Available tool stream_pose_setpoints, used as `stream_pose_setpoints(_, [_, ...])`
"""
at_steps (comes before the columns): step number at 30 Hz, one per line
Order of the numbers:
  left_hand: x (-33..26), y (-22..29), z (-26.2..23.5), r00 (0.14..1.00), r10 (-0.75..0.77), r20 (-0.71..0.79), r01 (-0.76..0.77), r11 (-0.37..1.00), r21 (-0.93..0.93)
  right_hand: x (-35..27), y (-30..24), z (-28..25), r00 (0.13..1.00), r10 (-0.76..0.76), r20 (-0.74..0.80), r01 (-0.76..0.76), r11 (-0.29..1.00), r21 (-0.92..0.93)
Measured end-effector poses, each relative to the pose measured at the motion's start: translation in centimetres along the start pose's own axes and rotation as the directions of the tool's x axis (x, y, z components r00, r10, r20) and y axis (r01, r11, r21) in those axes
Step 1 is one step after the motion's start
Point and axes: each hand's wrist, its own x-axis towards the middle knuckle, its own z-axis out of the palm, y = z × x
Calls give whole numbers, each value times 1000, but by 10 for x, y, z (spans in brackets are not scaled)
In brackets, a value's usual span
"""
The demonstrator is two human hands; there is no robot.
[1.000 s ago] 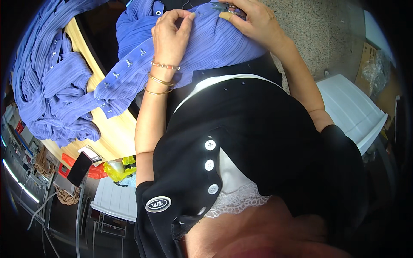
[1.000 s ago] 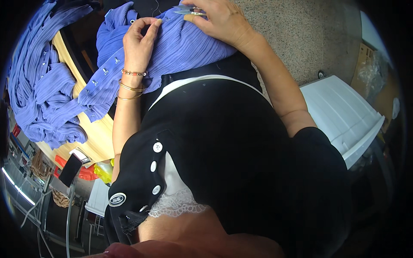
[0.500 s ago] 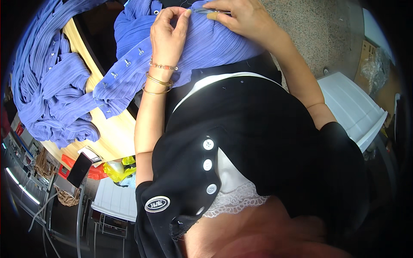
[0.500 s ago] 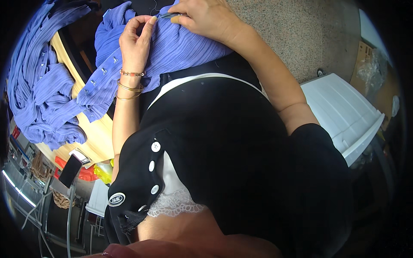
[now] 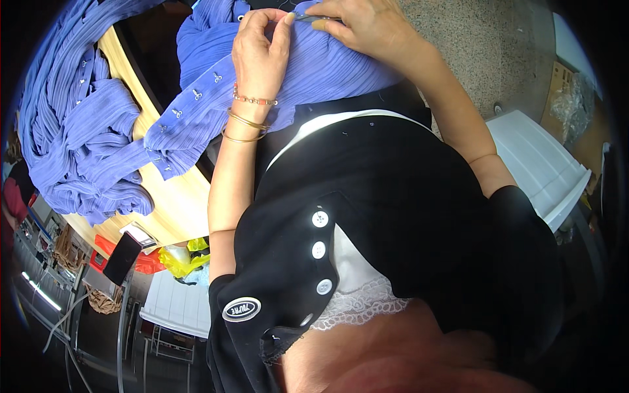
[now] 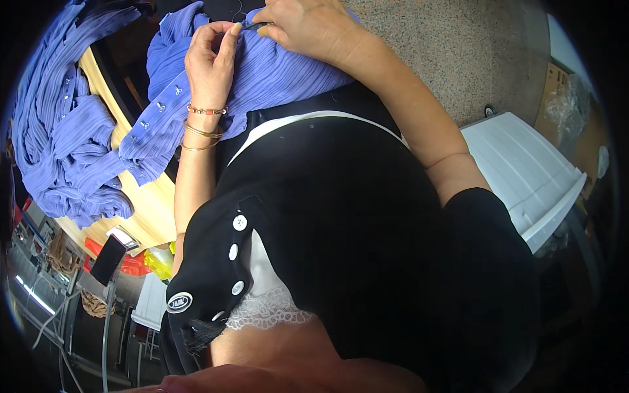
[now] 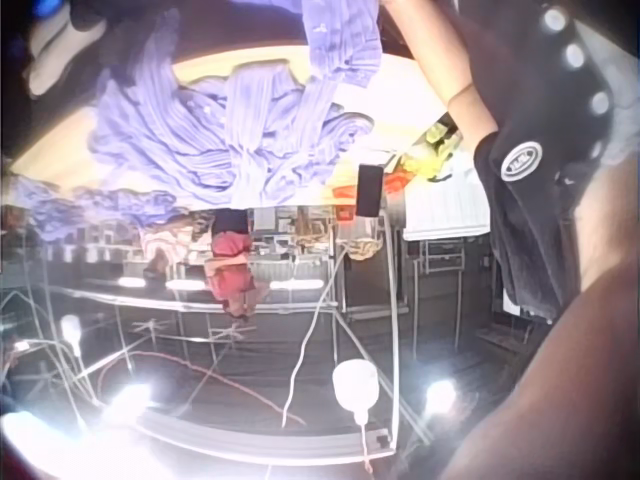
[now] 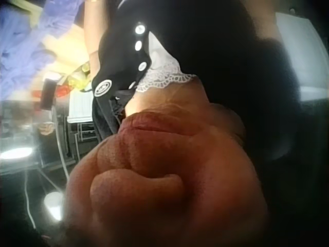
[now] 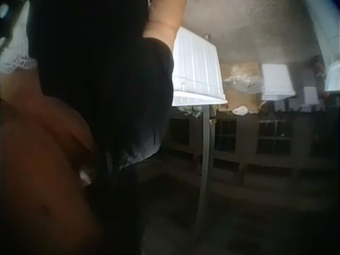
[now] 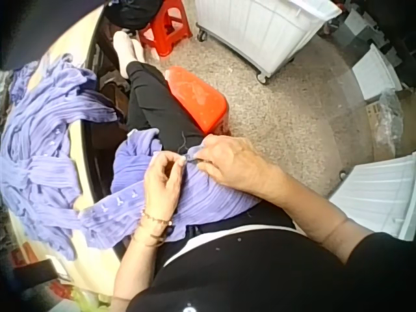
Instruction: The person picks up a garment from the table, spreads it open, and trims loose threads along its fasteners using thread snips.
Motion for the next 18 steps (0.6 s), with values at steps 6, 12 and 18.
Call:
stream_pose_setpoints(6, [-4,-8,3,1000,19,-15,-20,999,-33,-3,2,-1,1000,-12,13,11,999,31])
stream_pose_setpoints(12, [8,-7,2,999,44,30,-44,999,-13,-3,19,-22,977,160,-138,-148,985,93])
stream_pose_setpoints(18, [31,3,-9,930,250,268,-323,905,278,4,21,-31,966,220,-134,-202,970,134])
